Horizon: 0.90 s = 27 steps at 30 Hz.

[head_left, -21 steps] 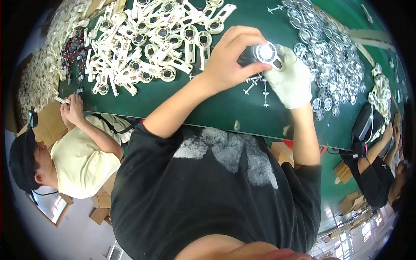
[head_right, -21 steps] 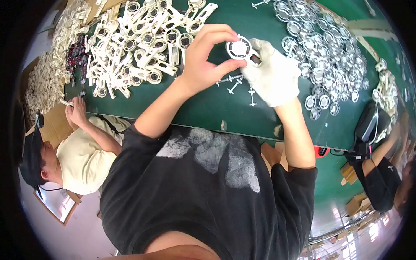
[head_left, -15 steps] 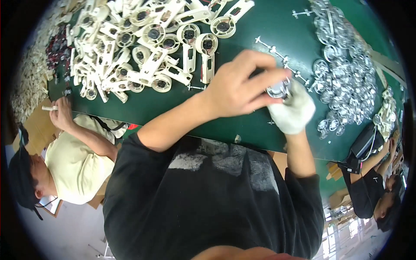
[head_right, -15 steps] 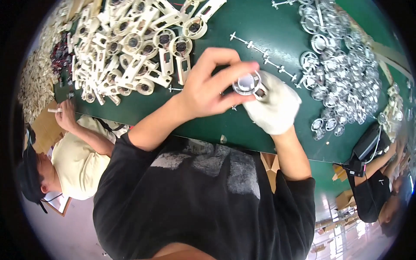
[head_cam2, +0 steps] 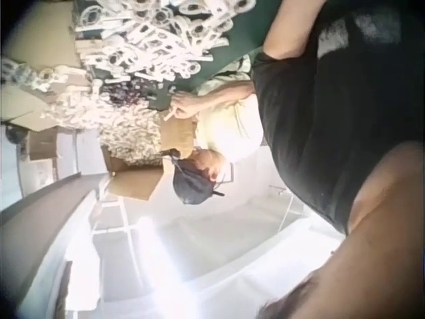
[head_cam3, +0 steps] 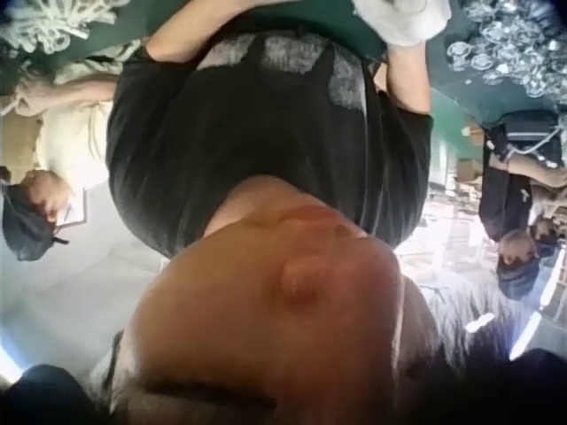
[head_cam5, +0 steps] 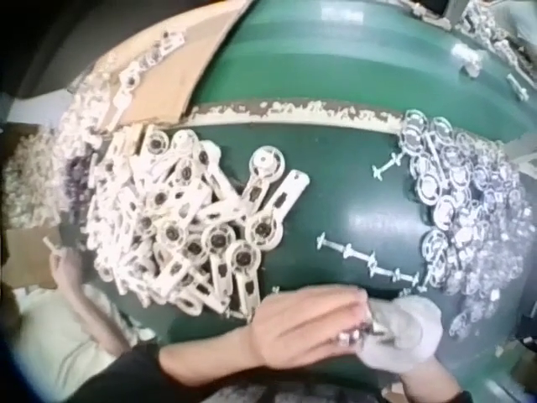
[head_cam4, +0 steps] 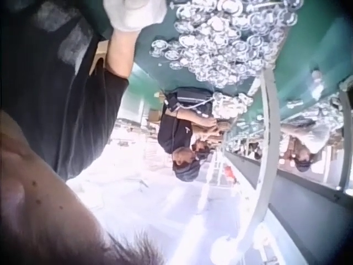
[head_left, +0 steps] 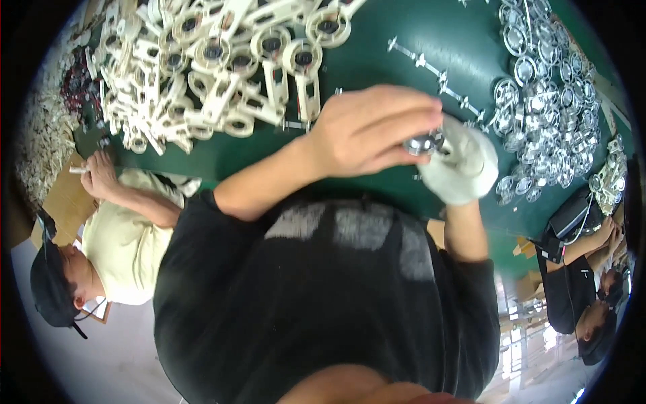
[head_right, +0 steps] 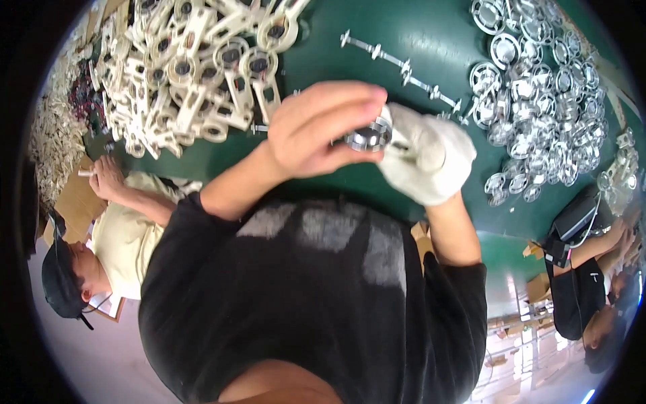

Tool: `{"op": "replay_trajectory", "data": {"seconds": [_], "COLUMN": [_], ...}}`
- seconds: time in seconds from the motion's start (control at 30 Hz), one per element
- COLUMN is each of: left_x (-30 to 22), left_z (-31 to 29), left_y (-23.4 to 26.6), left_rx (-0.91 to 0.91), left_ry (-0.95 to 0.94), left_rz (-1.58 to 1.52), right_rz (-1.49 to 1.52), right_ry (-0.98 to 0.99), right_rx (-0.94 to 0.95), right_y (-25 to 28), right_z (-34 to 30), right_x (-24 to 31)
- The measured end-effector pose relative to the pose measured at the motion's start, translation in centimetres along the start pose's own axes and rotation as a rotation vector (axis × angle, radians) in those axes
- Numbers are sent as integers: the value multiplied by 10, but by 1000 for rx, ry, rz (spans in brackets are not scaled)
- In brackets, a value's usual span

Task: The person assembles small white plastic components into circular metal frames by hand, working on a production line.

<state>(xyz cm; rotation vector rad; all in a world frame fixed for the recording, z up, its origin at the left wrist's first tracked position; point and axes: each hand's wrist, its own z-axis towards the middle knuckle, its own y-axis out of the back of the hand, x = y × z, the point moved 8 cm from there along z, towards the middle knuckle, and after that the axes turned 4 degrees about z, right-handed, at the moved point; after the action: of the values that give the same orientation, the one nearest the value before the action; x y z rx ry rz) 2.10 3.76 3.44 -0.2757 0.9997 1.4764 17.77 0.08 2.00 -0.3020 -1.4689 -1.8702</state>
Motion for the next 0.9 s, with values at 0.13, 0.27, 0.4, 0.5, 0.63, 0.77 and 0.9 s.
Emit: {"op": "replay_trajectory", "data": {"seconds": [0.13,0.27,0.4,0.5,0.63,0.77,0.9], "left_x": [3,-5,-7,-13,-27,-43,-32], "left_z": [2,6,10,18,20,23,23], "left_y": [0,9,5,12,12,17,11], "left_rx": [27,-21,7,-53,34,34,159], "left_ry": [11,-42,-57,-129,-157,-230,217], "left_rz": [55,158,66,102,83,54,-265], "right_rz": [267,743,70,98,814,386,386], "right_ry": [-274,-555,-331,-345,-567,-390,-187], "right_rx": [209,133,109,116,545,587,389], "right_y": [-11,-16,9,19,10,13,6], "right_z": [-12,4,16,25,24,36,29], "right_x": [-15,-13,-5,6,9,22,22]}}
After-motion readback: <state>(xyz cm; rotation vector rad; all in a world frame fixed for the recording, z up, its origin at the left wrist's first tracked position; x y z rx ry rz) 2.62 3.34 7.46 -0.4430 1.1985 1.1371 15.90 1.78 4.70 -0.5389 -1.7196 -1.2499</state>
